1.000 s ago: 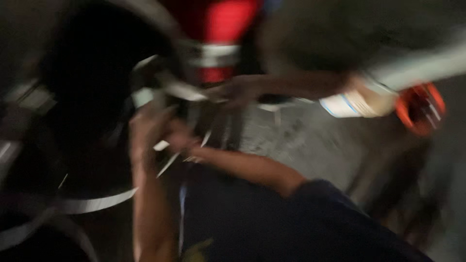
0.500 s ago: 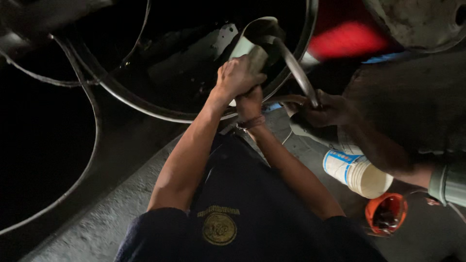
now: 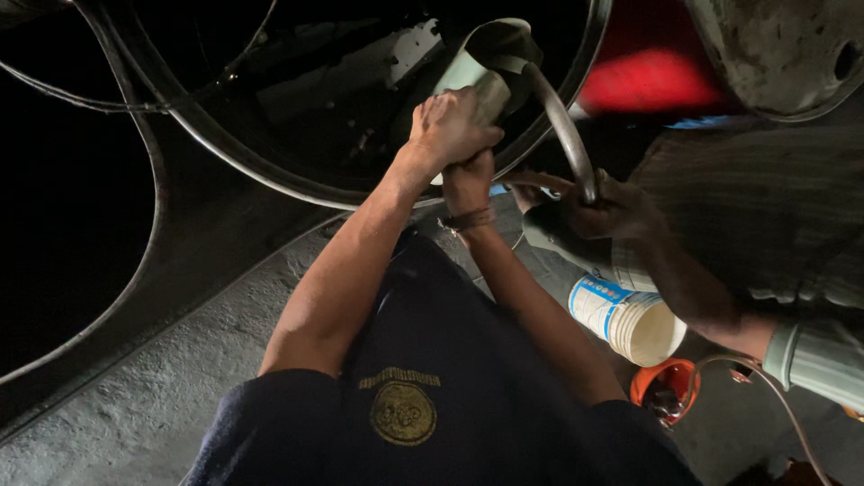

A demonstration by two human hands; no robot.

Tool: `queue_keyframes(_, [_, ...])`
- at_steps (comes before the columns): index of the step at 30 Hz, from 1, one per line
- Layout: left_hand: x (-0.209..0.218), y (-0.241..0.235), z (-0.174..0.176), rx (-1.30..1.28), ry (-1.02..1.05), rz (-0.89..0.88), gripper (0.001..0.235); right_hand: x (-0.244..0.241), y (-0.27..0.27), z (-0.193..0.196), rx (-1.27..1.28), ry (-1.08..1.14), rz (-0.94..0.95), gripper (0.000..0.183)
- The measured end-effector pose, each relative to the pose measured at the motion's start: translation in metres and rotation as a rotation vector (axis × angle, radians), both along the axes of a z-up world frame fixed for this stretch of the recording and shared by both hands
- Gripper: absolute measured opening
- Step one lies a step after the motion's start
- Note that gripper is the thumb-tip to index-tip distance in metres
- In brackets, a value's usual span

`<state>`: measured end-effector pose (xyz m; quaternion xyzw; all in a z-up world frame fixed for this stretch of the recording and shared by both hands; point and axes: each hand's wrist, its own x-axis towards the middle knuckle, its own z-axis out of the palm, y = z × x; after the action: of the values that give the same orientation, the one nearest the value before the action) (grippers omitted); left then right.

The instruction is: The person holds a white plastic jug under a hose nozzle while a coworker fills it with liquid. The person then pours the liquid from the jug into a white bucket on the floor. This fill-and-pour cycle is repeated multiple times.

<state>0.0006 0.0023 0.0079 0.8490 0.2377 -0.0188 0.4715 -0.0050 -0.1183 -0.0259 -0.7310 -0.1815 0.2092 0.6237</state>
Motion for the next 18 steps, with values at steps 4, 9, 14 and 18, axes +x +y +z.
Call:
queue_keyframes(4, [0.000, 0.001, 0.002, 0.024, -0.028, 0.003, 0.056, 0.002, -0.002, -0.002, 0.035, -0.030, 0.028, 0.014])
queue_keyframes(9, [0.001, 0.000, -0.001, 0.009, -0.008, -0.011, 0.055, -0.001, 0.001, 0.006, -0.057, -0.057, 0.021, 0.012])
queue_keyframes(14, [0.003, -0.003, -0.007, 0.037, -0.068, 0.017, 0.055, -0.002, 0.007, 0.012, 0.113, 0.070, 0.010, 0.011])
queue_keyframes(18, [0.004, -0.001, -0.009, 0.033, -0.071, 0.016, 0.057, -0.003, 0.004, 0.013, 0.021, -0.002, 0.045, 0.006])
